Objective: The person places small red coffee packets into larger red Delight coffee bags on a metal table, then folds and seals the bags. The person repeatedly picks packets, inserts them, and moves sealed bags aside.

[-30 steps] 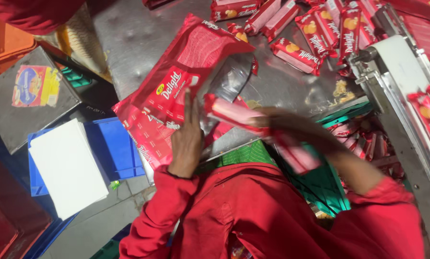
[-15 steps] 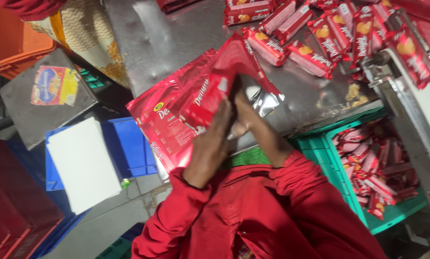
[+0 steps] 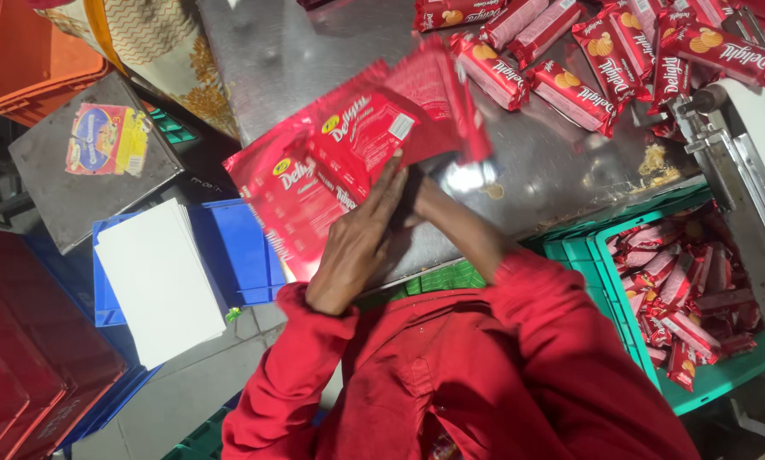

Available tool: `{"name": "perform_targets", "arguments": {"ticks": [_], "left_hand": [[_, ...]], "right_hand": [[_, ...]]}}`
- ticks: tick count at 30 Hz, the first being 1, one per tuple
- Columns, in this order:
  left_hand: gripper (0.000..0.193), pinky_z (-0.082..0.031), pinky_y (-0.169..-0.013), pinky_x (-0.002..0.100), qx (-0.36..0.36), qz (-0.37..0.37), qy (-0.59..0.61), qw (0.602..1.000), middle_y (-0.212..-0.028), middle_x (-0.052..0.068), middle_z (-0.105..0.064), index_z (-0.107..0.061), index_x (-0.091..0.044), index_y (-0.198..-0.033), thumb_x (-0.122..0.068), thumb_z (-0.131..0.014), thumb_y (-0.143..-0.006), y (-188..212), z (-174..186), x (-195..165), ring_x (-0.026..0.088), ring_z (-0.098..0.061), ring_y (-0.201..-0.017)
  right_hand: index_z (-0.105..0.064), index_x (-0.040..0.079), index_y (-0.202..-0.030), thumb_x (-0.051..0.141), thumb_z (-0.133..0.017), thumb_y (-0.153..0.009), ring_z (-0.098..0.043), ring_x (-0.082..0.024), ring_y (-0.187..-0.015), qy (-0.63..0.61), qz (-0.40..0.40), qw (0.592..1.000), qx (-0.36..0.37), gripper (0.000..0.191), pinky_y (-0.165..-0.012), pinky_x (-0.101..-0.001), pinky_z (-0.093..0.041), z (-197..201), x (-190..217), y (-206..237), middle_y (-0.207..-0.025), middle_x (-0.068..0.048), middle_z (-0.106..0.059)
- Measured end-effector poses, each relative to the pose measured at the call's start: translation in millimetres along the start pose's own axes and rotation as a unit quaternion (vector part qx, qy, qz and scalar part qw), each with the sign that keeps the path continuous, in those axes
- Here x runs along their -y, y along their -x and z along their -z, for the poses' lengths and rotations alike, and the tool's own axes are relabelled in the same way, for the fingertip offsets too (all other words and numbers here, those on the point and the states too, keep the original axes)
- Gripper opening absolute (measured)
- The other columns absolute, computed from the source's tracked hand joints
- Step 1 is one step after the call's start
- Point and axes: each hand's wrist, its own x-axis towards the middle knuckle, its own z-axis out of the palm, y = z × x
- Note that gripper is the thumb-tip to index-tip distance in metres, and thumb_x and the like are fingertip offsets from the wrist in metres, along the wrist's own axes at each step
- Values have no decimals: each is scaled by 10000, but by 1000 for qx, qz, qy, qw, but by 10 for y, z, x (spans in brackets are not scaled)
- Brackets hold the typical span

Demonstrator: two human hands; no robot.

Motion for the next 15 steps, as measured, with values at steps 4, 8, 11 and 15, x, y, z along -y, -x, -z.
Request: {"name": "perform_targets", "arguments": {"ticks": [4, 8, 11, 15], "left_hand": [[811, -589, -718, 448, -52, -32, -124, 990, -1685, 155, -293, -391, -171, -1576, 36, -623, -827, 7, -10, 124, 376, -711, -924], [380, -584, -712, 440, -83, -23, -204, 975, -1609, 160, -411, -753, -224, -1200, -121, -648, -849, 220, 20, 285, 341, -702, -823], [396, -583, -679, 422, -39, -20, -258, 965, -1571, 64, -510, -762, -171, -1147, -13, -595, -824, 256, -49, 435, 318, -694, -765], [458, -579, -696, 398, -72, -49, -230, 969, -1542, 7, -568, -723, -117, -1192, 61, -579, -796, 356, -68, 499, 278, -710, -812]], "right_hand": [[-621, 48, -1334, 357, -687, -942, -577, -323, -1123, 27, -22, 999, 9, 503, -958, -449, -434, -9, -123, -175, -1222, -162, -645], [-641, 72, -1338, 326, -708, -923, -584, -328, -1164, 31, -27, 999, 16, 491, -989, -452, -435, 282, -18, 202, -1246, -155, -666], [-657, 90, -1341, 302, -725, -908, -589, -332, -1194, -109, -26, 987, 112, 486, -1012, -453, -435, 861, -208, 1120, -1265, -149, -682], [-637, 33, -1249, 222, -741, -961, -592, -387, -1140, 132, -149, 956, -215, 360, -981, -503, -431, 2138, -1229, 2340, -1193, -189, -658]]}}
